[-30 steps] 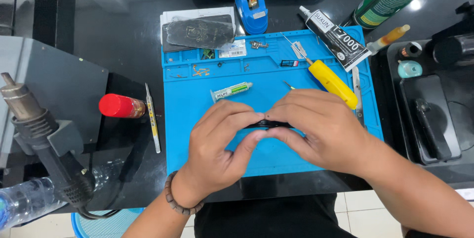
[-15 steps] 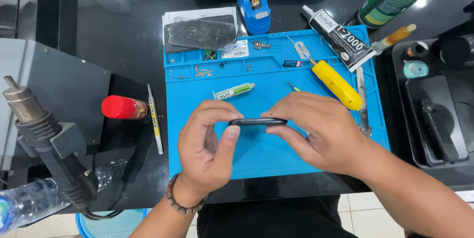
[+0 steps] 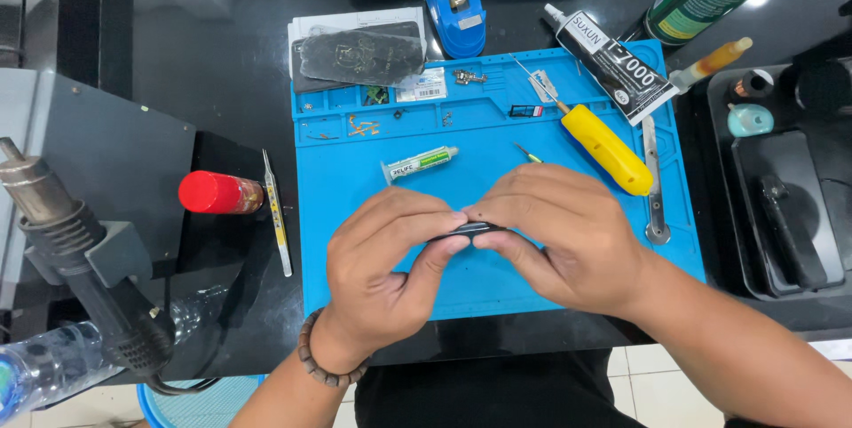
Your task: The person aligns and snaps the back cover onto a disassembled smartphone chassis. They then use a small screwdriver to fasten multiple screws into the phone's internal frame, securing the components.
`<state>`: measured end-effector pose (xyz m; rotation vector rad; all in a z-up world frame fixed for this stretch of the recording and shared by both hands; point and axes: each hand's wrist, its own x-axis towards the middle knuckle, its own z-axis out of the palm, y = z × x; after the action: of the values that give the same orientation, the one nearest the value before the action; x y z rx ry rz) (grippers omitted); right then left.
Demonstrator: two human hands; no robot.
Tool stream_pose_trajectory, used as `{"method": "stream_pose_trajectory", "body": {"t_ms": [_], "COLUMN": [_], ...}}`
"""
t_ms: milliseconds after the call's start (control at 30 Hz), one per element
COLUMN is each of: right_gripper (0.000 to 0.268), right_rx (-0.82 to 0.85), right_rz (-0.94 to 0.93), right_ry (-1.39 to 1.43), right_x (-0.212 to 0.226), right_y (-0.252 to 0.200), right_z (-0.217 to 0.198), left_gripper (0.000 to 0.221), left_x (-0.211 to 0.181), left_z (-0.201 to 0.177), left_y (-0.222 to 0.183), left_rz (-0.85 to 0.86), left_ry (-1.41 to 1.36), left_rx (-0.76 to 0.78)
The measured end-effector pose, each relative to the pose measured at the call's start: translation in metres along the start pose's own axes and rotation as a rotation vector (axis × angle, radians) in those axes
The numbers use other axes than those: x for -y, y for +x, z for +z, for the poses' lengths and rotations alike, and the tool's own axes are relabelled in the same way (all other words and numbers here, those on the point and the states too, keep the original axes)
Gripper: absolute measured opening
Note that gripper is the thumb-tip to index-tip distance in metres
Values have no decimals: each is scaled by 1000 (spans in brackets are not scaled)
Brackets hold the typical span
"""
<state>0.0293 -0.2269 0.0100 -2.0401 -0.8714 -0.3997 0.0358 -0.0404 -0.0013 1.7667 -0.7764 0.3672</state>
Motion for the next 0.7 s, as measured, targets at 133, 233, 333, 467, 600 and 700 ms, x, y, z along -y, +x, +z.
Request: {"method": "stream_pose_trajectory", "body": {"t_ms": [133, 233, 333, 467, 600, 700], "right_gripper": [58, 15, 14, 14, 27, 12], "right_rx": [134, 116, 158, 270, 230, 93], "right_rz": [217, 243, 116, 50, 62, -61], "right_ry": [51, 71, -87, -207, -210, -136], "right_x": [-14, -15, -14, -14, -14, -13], "right_y": [-18, -18, -13, -13, -13, -9], "right_z": [13, 16, 11, 13, 18, 26], "left_gripper": [15, 17, 42, 18, 12, 11], "left_x": [6, 9, 12, 18, 26, 26], "left_z": [-2, -13, -25, -27, -22, -19], "left_y": [-13, -19, -21, -22, -28, -28], "left_rz": [-166, -266, -263, -118, -73, -39], "left_ry": [-134, -178, -219, 103, 124, 124], "left_rx": [-153, -243, -45, 125, 129, 82]}}
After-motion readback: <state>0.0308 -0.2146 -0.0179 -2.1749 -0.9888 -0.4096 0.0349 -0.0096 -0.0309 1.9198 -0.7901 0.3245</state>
